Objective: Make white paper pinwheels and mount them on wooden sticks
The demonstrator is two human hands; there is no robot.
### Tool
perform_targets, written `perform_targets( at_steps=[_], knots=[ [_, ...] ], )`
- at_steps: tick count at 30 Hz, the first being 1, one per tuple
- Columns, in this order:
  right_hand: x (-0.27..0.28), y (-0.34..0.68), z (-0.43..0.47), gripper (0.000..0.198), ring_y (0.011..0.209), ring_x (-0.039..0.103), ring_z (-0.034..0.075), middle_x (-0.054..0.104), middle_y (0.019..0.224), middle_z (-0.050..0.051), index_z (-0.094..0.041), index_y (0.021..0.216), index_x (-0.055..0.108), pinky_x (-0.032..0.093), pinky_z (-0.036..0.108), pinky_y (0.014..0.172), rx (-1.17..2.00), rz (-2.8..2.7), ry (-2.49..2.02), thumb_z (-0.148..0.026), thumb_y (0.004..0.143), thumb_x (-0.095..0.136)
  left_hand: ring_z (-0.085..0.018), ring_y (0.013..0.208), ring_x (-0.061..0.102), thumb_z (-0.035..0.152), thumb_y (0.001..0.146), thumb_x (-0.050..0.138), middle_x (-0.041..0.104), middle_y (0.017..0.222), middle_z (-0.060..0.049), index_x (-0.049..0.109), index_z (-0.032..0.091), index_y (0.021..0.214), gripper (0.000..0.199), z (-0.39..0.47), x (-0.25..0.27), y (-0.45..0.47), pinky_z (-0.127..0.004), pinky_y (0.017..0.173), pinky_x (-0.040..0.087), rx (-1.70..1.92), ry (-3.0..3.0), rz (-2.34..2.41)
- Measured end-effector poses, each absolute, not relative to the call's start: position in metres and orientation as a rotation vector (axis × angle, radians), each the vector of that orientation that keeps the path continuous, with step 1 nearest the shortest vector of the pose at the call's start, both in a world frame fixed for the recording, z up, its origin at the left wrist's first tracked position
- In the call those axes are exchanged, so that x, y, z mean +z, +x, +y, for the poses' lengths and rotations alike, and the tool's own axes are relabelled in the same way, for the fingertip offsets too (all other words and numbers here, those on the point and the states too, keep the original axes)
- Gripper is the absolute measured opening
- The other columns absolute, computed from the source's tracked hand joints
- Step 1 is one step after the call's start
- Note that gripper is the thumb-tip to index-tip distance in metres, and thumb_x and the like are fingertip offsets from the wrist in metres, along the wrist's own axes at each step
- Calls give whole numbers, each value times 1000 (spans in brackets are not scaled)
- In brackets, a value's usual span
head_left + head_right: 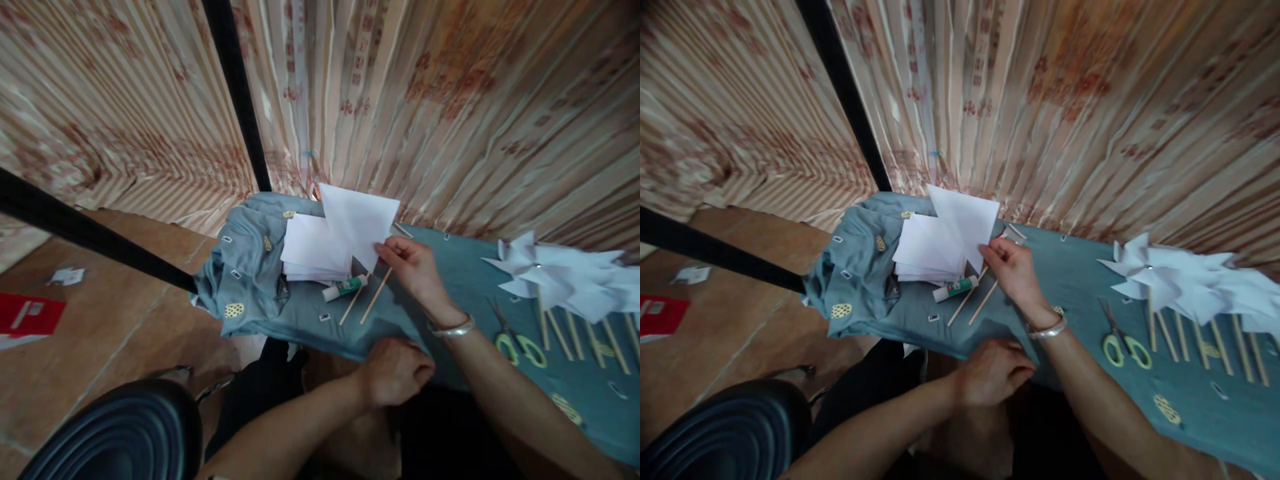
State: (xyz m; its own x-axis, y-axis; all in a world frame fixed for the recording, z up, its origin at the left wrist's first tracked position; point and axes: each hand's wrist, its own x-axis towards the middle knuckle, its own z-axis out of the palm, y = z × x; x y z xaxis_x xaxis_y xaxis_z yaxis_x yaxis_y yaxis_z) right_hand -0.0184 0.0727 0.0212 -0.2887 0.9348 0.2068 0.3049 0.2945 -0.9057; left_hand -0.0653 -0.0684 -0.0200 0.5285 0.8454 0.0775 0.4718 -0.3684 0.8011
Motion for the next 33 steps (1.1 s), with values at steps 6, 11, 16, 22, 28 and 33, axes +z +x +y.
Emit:
perform_targets(
  at_steps=[6,11,16,22,28,33],
  knots=[
    [34,75,17,22,65,63,17,71,73,1,-20,84,70,50,29,62,554,-1623,-1330,-41,82,68,-16,80,66,20,89,59,70,83,-6,72,15,90,13,-63,-16,-91,-26,77,52,1036,1835,1187],
    [17,128,-21,15,98,68,21,74,104,6,-24,100,71,53,38,91,266,-1940,-1210,-28,91,59,-23,106,62,30,89,61,65,114,-10,61,20,121,34,-56,-12,-117,-40,93,51,1248,1909,1430],
    [-15,153,-46,19,106,67,20,73,111,6,-25,104,70,55,39,92,484,-2094,-1128,-23,94,55,-31,135,40,35,84,68,47,143,-17,35,19,147,72,-55,-21,-113,-51,110,35,1101,2340,1499],
    [-23,182,-59,16,105,66,20,74,106,5,-25,100,71,54,41,94,678,-2025,-1209,-25,93,56,-26,116,56,28,90,60,68,120,-11,59,19,126,37,-56,-29,-89,-47,101,37,689,2436,1265],
    [-21,187,-57,17,89,68,20,74,94,4,-23,94,71,55,36,83,809,-1838,-1401,-34,90,59,-22,108,61,28,97,47,72,112,-9,65,19,117,28,-50,-31,-81,-44,97,42,713,2337,1306],
    [-27,182,-36,24,80,68,20,75,90,4,-22,93,72,54,32,76,780,-1668,-1541,-41,87,59,-23,102,63,29,96,49,71,109,-11,59,16,127,35,-39,-36,-79,-43,94,48,806,2244,1404]
  ],
)
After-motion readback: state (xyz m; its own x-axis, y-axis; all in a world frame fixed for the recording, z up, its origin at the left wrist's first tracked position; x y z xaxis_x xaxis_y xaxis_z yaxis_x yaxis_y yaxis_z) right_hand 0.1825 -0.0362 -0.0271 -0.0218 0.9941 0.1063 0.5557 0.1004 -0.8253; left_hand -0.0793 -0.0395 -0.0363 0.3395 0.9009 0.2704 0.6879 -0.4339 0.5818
